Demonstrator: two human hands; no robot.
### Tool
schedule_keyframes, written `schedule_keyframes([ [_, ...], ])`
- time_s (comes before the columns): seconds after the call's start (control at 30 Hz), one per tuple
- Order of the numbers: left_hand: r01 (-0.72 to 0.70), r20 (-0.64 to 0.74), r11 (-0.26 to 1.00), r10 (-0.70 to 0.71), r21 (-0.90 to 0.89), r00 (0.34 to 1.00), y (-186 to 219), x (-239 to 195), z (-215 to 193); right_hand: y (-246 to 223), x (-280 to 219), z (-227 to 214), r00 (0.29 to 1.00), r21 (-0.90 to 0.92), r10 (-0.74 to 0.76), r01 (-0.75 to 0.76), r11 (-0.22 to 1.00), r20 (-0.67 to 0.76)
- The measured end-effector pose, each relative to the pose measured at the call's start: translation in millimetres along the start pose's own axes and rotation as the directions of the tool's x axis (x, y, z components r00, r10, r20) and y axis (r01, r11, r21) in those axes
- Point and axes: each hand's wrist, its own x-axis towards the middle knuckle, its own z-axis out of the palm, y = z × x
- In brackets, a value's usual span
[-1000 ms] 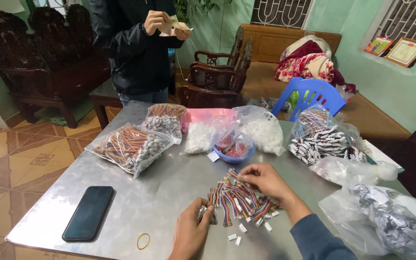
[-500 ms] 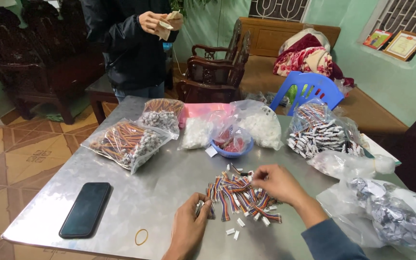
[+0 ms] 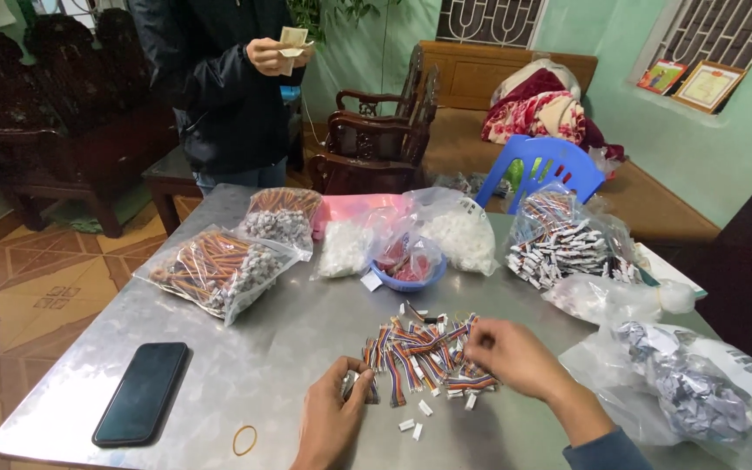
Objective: Sorting and organizing small electrical wire harnesses from plastic bags onto a metal table for assembly preparation.
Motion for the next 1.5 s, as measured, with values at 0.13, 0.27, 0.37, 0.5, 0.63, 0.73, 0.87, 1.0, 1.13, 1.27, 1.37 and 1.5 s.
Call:
schedule_keyframes([
  [0.13, -0.232, 0.075, 0.964, 0.242, -0.131, 0.967, -29.5, 18.5, 11.7, -22.3, -11.6, 12.5, 0.998, 0.643, -0.008, 0.044, 0.765, -0.059],
  [0.27, -0.353, 0.164, 0.903, 0.398, -0.246, 0.903, -35.4, 19.6, 22.2, -31.6, -17.3, 48.9, 0.987, 0.770, -0.156, 0.118, 0.627, -0.025],
  [0.37, -0.179, 0.279, 0.893, 0.312, -0.414, 0.908, -36.4, 20.3, 26.1, -35.1, -17.7, 69.8, 0.967, 0.812, -0.255, 0.156, 0.562, -0.010],
  [0.5, -0.207, 0.200, 0.843, 0.343, -0.496, 0.918, -43.7, 25.1, 32.8, -52.7, -31.0, 81.2, 0.998, 0.741, -0.032, 0.055, 0.669, -0.045],
  [0.63, -0.217, 0.125, 0.845, 0.314, -0.489, 0.941, -55.2, 30.4, 43.4, -22.0, -27.1, 111.1, 0.976, 0.501, -0.104, 0.188, 0.845, -0.191],
  [0.73, -0.135, 0.163, 0.877, 0.233, -0.461, 0.959, -36.6, 18.4, 35.7, -4.5, -16.7, 124.3, 0.959, 0.589, -0.129, 0.258, 0.766, -0.251],
  [0.87, -0.212, 0.178, 0.923, 0.279, -0.322, 0.944, -55.1, 30.6, 36.7, -8.5, -18.1, 116.9, 0.967, 0.700, -0.165, 0.256, 0.666, -0.196],
  [1.0, -0.256, 0.272, 0.926, 0.331, -0.276, 0.903, -52.5, 28.5, 35.2, -13.3, -22.7, 102.7, 0.968, 0.696, -0.219, 0.239, 0.677, -0.119],
  [1.13, -0.254, 0.274, 0.905, 0.355, -0.342, 0.894, -55.4, 35.3, 38.3, -2.3, -13.1, 126.5, 0.958, 0.834, -0.125, 0.286, 0.472, -0.257],
  [1.27, -0.286, 0.224, 0.885, 0.383, -0.368, 0.896, -60.7, 42.8, 41.1, -9.3, -8.8, 151.7, 0.949, 0.919, 0.027, 0.297, 0.257, -0.315],
  [1.37, -0.269, 0.230, 0.881, 0.376, -0.390, 0.898, -61.4, 44.1, 40.0, -10.9, -4.2, 157.9, 0.919, 0.906, 0.115, 0.340, 0.251, -0.376],
  [1.5, -0.316, 0.184, 0.876, 0.400, -0.366, 0.898, -59.2, 45.3, 38.8, -14.7, -1.1, 157.3, 0.910, 0.897, 0.145, 0.338, 0.285, -0.389],
])
